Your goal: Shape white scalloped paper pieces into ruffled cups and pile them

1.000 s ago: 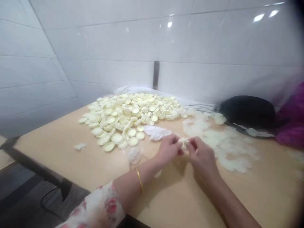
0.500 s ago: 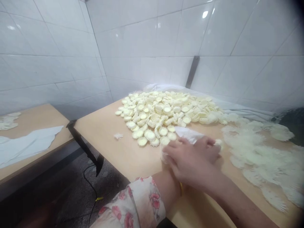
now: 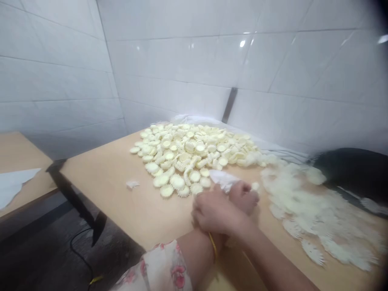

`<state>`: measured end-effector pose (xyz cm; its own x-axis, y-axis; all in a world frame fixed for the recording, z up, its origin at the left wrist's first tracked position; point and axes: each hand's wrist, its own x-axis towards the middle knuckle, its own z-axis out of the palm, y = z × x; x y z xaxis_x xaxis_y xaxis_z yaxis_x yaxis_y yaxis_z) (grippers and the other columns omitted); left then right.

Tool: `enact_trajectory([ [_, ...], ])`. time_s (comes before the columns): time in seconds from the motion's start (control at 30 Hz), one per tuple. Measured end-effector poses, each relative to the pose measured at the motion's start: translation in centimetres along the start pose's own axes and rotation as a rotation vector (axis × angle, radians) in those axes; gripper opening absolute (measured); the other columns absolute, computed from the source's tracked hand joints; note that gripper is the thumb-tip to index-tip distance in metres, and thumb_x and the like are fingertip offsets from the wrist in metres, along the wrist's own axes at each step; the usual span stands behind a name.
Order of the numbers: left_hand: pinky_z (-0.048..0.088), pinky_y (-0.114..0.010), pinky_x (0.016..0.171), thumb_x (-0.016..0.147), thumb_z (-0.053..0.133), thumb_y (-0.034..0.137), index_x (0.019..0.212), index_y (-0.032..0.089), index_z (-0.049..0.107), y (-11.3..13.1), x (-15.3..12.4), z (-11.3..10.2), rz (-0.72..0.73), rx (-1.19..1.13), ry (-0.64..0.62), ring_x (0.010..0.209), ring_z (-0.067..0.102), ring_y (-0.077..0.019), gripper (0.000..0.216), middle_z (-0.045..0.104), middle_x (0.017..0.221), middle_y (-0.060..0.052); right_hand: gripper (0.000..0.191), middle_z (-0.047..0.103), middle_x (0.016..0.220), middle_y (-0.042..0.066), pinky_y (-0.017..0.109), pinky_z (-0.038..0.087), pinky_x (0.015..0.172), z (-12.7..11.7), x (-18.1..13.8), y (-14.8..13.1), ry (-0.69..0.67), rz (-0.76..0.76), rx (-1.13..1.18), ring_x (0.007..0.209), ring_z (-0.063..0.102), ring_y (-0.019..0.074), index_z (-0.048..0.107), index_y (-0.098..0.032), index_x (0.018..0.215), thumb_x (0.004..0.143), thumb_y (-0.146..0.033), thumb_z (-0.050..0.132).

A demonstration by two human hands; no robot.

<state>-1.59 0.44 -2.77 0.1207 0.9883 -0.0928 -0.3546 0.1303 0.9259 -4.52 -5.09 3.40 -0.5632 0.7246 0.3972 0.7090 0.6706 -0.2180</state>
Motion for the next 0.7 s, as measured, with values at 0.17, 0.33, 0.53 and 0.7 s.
enact_trajectory([
  [0.17,0.045,-0.024,0.052,0.064,0.060,0.013,0.073,0.017,0.048,1.1,0.0,0.6,-0.092,-0.135,0.071,0.054,0.060,-0.0137,0.015,0.057,0.061,0.000,0.028,0.056,0.051,0.006,0.041,0.037,0.065,-1.4,0.2,-0.2,-0.270,0.019,-0.090,0.058,0.053,0.0227,0.052,-0.019,0.042,0.064,-0.030,0.065],
  [0.33,0.047,-0.024,0.056,0.069,0.058,0.010,0.079,0.014,0.053,2.2,-0.1,0.3,-0.157,-0.185,0.020,0.058,0.062,-0.0141,0.012,0.063,0.068,-0.005,0.031,0.061,0.068,0.003,0.029,0.039,0.060,-4.1,-0.3,0.6,-0.395,-0.069,0.130,0.064,0.053,0.0161,0.055,-0.017,0.061,0.081,-0.040,0.048],
  [0.53,0.049,-0.027,0.059,0.070,0.059,0.010,0.085,0.014,0.052,2.0,0.1,0.2,-0.157,-0.199,0.040,0.058,0.063,-0.0155,0.017,0.064,0.068,-0.006,0.028,0.062,0.073,0.006,0.048,0.035,0.075,-3.0,-0.2,1.1,-0.305,0.079,-0.152,0.072,0.055,0.0234,0.056,-0.017,0.061,0.078,-0.039,0.053],
  [0.7,0.050,-0.025,0.058,0.067,0.061,0.010,0.080,0.013,0.054,2.0,-0.1,0.0,-0.101,-0.217,0.017,0.062,0.064,-0.0155,0.015,0.064,0.073,-0.008,0.016,0.064,0.076,0.005,0.051,0.034,0.081,-1.5,-0.2,1.0,-0.213,-0.118,-0.091,0.077,0.054,0.0225,0.056,-0.017,0.074,0.078,-0.033,0.054],
])
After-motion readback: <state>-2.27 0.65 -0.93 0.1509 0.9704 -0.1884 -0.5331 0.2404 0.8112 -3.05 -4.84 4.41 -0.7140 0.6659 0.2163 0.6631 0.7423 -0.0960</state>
